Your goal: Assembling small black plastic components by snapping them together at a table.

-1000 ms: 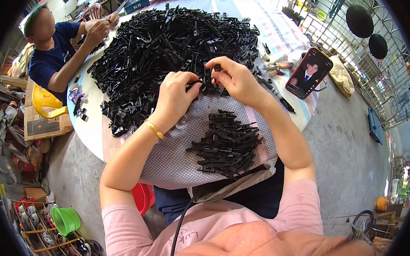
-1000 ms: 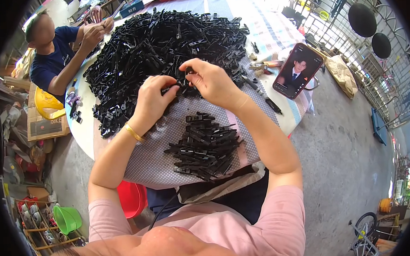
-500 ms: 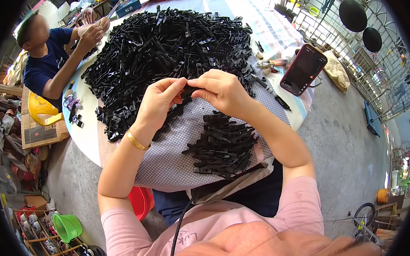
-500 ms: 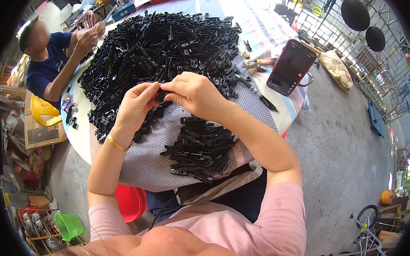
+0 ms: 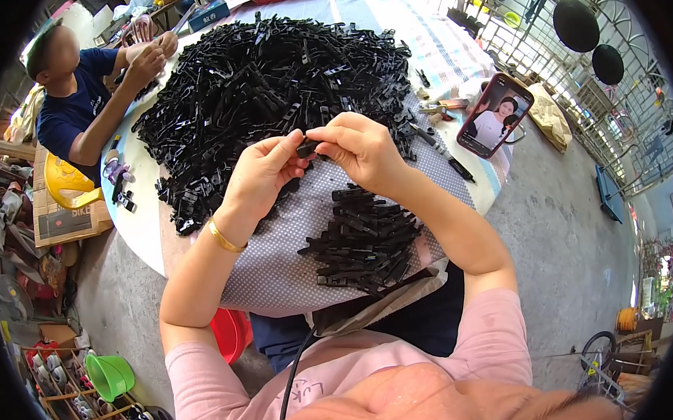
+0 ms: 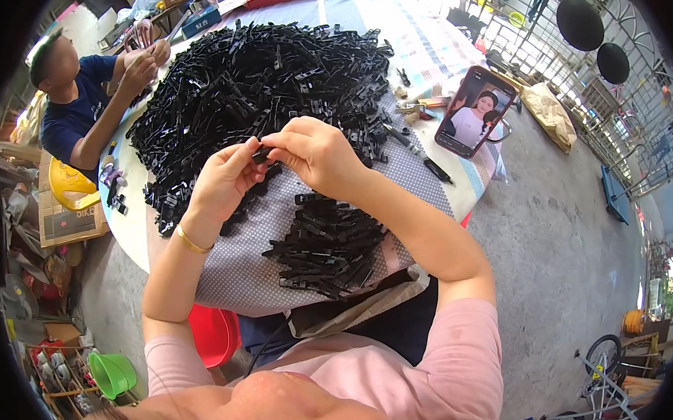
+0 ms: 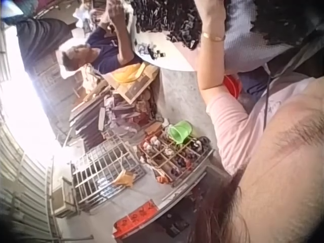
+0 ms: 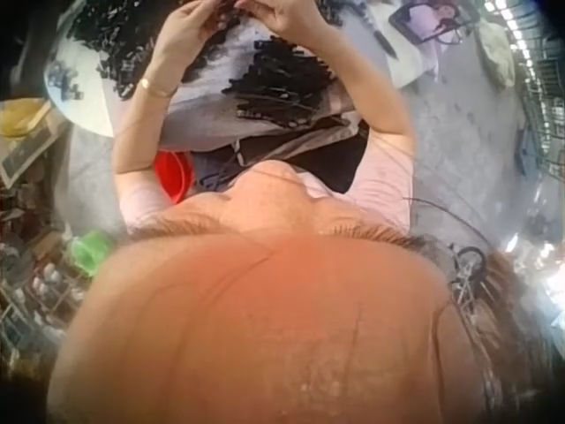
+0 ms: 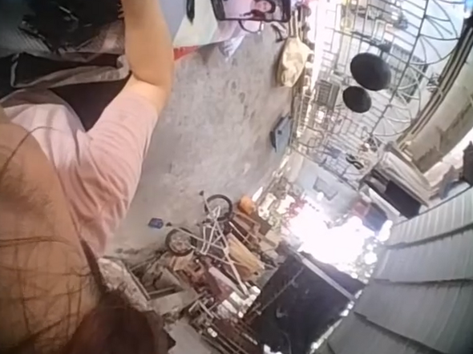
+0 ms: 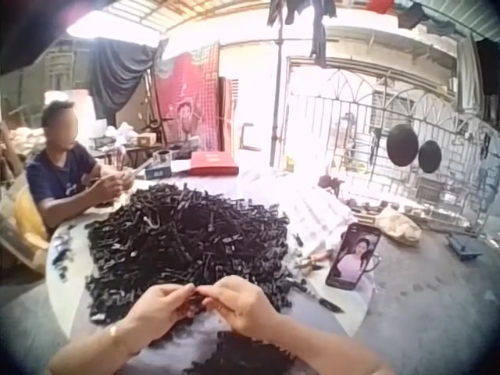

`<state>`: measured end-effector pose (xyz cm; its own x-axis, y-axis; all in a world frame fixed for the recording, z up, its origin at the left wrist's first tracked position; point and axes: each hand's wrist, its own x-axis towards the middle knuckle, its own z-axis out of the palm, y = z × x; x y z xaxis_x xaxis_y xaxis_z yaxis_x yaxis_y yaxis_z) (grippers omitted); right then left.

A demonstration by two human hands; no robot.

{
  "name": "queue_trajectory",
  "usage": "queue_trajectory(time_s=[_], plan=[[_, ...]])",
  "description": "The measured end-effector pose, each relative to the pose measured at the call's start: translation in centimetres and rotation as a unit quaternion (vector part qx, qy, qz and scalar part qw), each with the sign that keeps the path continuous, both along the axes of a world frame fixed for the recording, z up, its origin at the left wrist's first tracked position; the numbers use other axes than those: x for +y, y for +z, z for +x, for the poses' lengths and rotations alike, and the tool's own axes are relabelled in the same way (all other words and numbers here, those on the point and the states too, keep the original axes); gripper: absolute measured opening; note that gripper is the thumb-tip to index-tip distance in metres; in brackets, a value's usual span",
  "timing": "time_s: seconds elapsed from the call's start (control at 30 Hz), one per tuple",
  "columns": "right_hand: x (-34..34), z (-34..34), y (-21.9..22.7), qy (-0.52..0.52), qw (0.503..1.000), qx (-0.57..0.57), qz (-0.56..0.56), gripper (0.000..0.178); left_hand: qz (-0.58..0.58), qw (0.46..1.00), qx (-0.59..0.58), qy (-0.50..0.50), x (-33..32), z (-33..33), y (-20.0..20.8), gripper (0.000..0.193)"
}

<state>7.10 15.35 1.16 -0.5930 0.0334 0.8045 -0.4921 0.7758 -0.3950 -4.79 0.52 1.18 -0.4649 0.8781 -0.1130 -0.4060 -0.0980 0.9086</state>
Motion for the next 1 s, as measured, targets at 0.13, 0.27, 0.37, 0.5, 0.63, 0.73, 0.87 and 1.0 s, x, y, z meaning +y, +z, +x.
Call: queue_trajectory(time_s=[0.13, 0.27, 0.37, 0.5, 0.63, 0.73, 0.87, 1.0], plan=[[-0.1, 0.0, 0.2, -0.058, 0.996, 0.023, 0.057, 0.018, 0.0, 0.993, 0.113, 0.045, -0.1, 1.0, 0.3, 0.027], [0.0, 0.2, 0.0, -0.038, 0.999, 0.013, 0.018, 0.023, 0.001, 0.963, 0.26, 0.073, -0.2, 1.7, 1.1, 0.026], [-0.1, 0.3, 0.9, 0.008, 0.994, -0.035, -0.106, 0.034, 0.015, 0.959, 0.275, 0.073, -0.2, 1.0, 0.7, 0.025], [1.0, 0.8, 0.9, 0.076, 0.976, -0.138, -0.151, 0.035, 0.004, 0.93, 0.363, 0.062, -0.2, 1.4, 0.9, 0.021], [1.0, 1.4, 1.6, 0.023, 0.99, -0.112, -0.083, 0.029, 0.022, 0.938, 0.345, 0.035, -0.4, 1.8, 1.4, 0.023], [2.3, 1.3, 1.4, 0.159, 0.923, -0.237, -0.258, 0.025, 0.033, 0.964, 0.265, -0.018, -0.4, 2.0, 1.4, 0.024], [5.8, 1.3, 1.4, 0.304, 0.843, -0.292, -0.335, 0.043, 0.051, 0.931, 0.362, -0.023, -0.2, 3.1, 0.4, 0.023], [6.1, 2.0, 2.1, 0.29, 0.853, -0.288, -0.325, 0.038, 0.056, 0.913, 0.404, 0.026, 0.1, 3.6, 0.3, 0.022]])
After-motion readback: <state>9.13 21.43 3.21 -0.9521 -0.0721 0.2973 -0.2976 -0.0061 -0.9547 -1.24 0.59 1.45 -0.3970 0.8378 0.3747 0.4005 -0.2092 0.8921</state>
